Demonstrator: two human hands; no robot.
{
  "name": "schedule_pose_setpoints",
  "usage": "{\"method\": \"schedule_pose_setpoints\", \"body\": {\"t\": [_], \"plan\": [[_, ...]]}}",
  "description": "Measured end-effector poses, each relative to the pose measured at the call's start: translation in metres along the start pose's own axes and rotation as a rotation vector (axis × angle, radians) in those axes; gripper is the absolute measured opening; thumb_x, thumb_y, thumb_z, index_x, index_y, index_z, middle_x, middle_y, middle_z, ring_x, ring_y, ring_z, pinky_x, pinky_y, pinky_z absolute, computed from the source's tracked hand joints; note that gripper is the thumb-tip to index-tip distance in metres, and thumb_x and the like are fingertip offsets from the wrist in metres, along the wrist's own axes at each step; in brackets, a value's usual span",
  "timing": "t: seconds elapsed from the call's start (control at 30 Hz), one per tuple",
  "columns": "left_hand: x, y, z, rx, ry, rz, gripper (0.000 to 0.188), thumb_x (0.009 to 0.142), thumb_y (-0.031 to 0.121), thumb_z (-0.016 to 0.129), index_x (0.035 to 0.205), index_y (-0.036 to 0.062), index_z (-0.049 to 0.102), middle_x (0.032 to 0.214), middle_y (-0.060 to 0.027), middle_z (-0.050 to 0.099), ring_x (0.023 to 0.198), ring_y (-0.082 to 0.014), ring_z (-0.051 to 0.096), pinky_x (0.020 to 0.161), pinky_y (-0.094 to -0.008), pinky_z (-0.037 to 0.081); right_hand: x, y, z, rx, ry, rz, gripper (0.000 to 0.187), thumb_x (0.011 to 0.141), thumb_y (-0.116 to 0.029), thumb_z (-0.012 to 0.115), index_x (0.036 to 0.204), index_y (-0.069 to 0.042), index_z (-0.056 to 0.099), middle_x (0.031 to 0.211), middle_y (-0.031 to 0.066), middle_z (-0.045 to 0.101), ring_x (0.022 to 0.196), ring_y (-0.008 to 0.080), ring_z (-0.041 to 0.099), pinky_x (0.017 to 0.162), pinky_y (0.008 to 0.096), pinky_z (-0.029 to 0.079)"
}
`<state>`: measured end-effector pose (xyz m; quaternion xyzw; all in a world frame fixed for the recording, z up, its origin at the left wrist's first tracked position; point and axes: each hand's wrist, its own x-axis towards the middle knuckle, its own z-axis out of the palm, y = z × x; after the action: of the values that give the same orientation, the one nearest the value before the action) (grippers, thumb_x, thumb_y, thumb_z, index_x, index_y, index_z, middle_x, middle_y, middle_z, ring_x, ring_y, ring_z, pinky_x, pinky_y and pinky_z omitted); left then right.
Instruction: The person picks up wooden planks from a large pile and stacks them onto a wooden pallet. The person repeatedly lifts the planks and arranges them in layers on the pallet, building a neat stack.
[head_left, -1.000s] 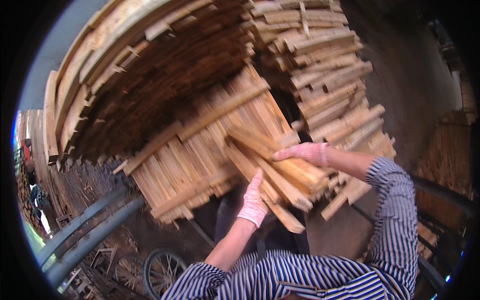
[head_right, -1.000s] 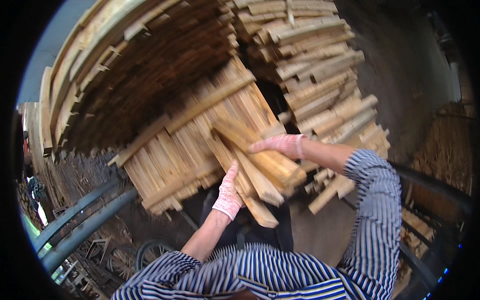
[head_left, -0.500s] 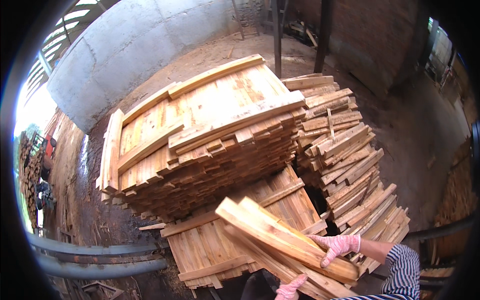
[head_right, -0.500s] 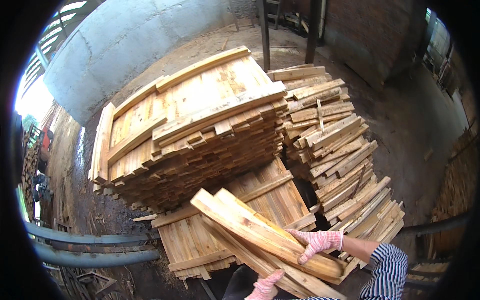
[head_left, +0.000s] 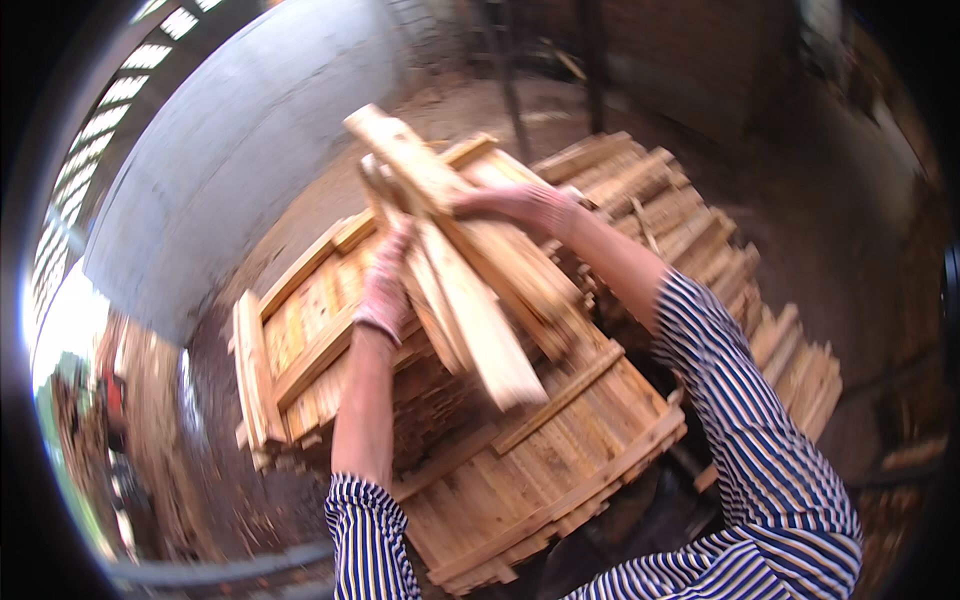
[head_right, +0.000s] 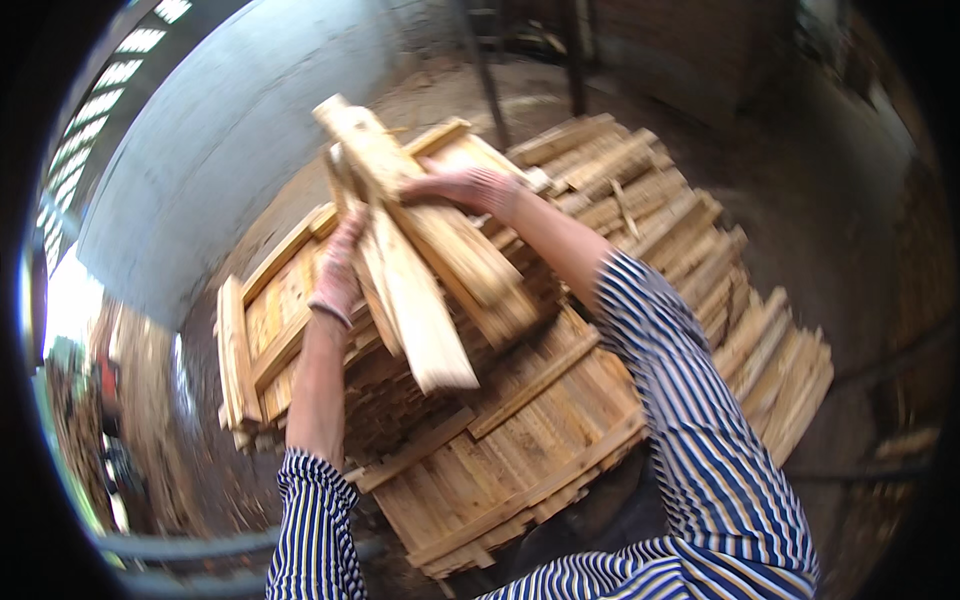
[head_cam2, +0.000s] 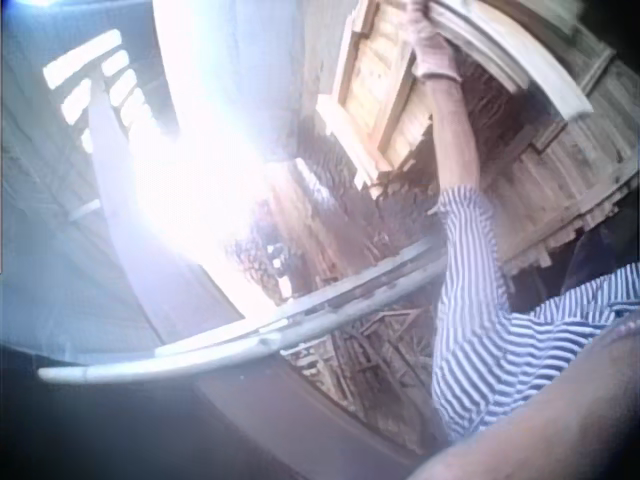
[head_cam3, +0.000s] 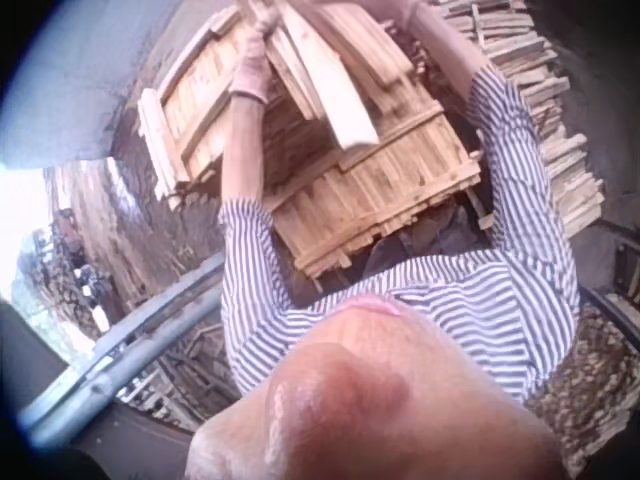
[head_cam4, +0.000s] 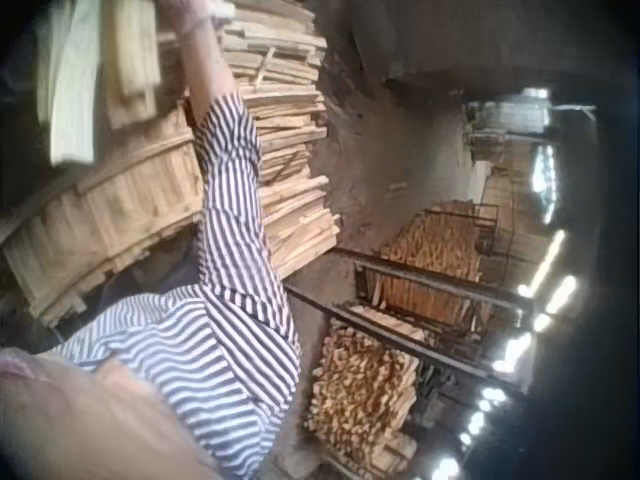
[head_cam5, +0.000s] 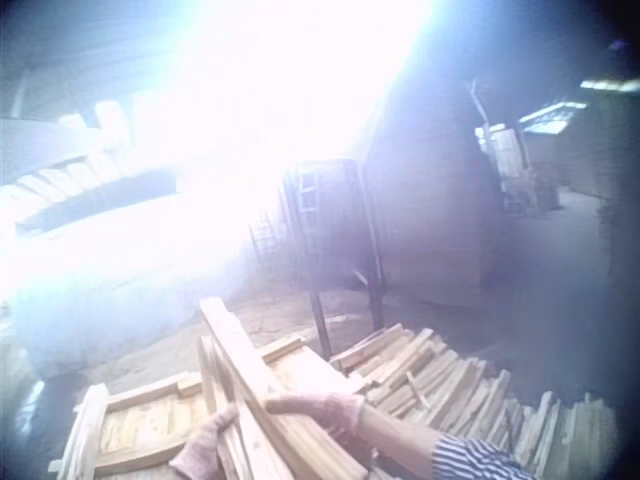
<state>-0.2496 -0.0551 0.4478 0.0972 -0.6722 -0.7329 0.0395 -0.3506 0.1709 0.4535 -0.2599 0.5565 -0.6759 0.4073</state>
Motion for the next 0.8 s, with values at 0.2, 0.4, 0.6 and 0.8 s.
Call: {"method": "schedule_pose_setpoints", "body": {"t": [0.2, 0.4, 0.6, 0.8], "plan": [[0.124, -0.1, -0.001, 1.122, 0.014, 0.27, 0.068, 0.09, 0.04, 0.067, 0.144, 0.0018, 0.048, 0.124, -0.0224, 0.061, 0.104, -0.0319, 0.06, 0.091, -0.0418, 0.05, 0.047, 0.07, -0.01, -1.176, 0.725, -0.259, 0.118, 0.061, -0.061, 0.08, 0.161, -0.031, 0.025, 0.163, 0.0141, 0.031, 0.133, 0.033, 0.051, 0.105, 0.0473, 0.046], [0.095, -0.076, -0.045, 0.708, 0.066, 0.302, 0.062, 0.098, 0.026, 0.062, 0.15, 0.0005, 0.04, 0.132, -0.0171, 0.06, 0.109, -0.0276, 0.062, 0.089, -0.0376, 0.055, -0.089, 0.155, 0.101, -0.795, 0.945, -0.614, 0.071, 0.095, -0.031, 0.062, 0.156, -0.009, 0.034, 0.157, 0.0214, 0.034, 0.143, 0.0382, 0.036, 0.118, 0.0519, 0.03], [-0.088, -0.195, 0.091, 0.716, 0.113, 0.645, 0.062, 0.097, 0.028, 0.064, 0.149, 0.0009, 0.043, 0.14, -0.0187, 0.055, 0.122, -0.0294, 0.054, 0.101, -0.0396, 0.046, -0.388, 0.444, 0.12, -0.596, 1.14, 0.719, 0.084, 0.088, -0.034, 0.068, 0.156, -0.005, 0.027, 0.153, 0.0263, 0.034, 0.141, 0.0413, 0.036, 0.111, 0.0562, 0.034], [-0.251, -0.34, 0.237, 0.757, -0.561, -0.123, 0.061, 0.097, 0.03, 0.065, 0.147, 0.0013, 0.046, 0.148, -0.0202, 0.05, 0.136, -0.0313, 0.047, 0.113, -0.0416, 0.038, -0.646, 0.533, 0.039, -0.69, 1.713, 1.388, 0.106, 0.082, -0.042, 0.074, 0.16, -0.005, 0.013, 0.155, 0.0305, 0.03, 0.145, 0.0437, 0.03, 0.11, 0.0608, 0.033]]}}
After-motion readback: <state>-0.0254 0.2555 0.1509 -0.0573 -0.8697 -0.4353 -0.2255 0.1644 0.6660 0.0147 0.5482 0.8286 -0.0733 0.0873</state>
